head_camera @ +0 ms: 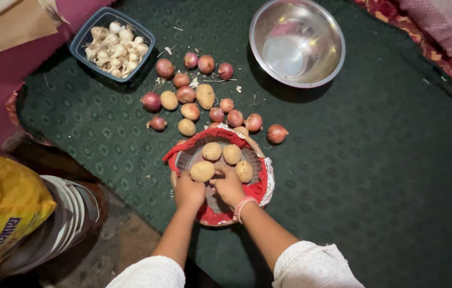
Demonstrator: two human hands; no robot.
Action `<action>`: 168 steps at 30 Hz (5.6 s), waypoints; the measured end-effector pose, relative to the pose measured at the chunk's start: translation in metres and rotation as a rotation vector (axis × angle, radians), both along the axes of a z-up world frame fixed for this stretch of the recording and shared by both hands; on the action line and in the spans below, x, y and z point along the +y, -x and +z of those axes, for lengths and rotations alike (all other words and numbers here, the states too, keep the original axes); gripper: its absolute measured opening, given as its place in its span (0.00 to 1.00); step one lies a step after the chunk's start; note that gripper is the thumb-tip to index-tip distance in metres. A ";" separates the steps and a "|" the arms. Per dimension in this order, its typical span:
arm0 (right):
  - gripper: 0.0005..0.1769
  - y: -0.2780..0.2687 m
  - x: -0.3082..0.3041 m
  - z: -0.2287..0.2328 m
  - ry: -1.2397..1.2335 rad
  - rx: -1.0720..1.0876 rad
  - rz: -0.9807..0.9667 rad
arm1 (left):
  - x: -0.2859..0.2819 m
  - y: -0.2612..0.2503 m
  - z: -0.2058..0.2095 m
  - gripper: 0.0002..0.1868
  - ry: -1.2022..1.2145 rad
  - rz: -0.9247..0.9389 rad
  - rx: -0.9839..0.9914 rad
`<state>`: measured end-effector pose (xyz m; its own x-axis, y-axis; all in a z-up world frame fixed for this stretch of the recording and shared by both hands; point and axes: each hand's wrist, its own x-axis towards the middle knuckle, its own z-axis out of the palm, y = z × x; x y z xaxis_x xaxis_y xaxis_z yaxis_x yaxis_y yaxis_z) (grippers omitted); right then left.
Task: The person peels potatoes and onions by hand, placing the peeled potatoes into a basket and the peeled onions into a metal bowl. Garlic cloves are visible in a separate container.
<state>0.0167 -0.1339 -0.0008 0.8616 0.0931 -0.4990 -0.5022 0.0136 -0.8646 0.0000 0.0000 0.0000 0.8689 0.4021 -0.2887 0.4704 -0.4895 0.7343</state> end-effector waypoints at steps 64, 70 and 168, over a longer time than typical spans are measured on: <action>0.24 -0.174 0.043 0.134 0.603 -0.367 0.334 | 0.056 -0.155 0.117 0.34 -0.034 -0.293 -0.279; 0.22 -0.204 0.065 0.058 0.335 -0.354 0.263 | 0.091 -0.194 0.094 0.36 -0.104 -0.355 -0.204; 0.38 0.012 -0.023 0.020 -0.267 0.318 -0.247 | -0.012 -0.037 0.080 0.17 0.038 -0.596 0.096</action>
<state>0.0049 -0.1572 0.0192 0.6829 0.0659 -0.7275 -0.6947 0.3665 -0.6189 0.0371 -0.0118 0.0799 0.9108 -0.1581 -0.3815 0.1882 -0.6634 0.7242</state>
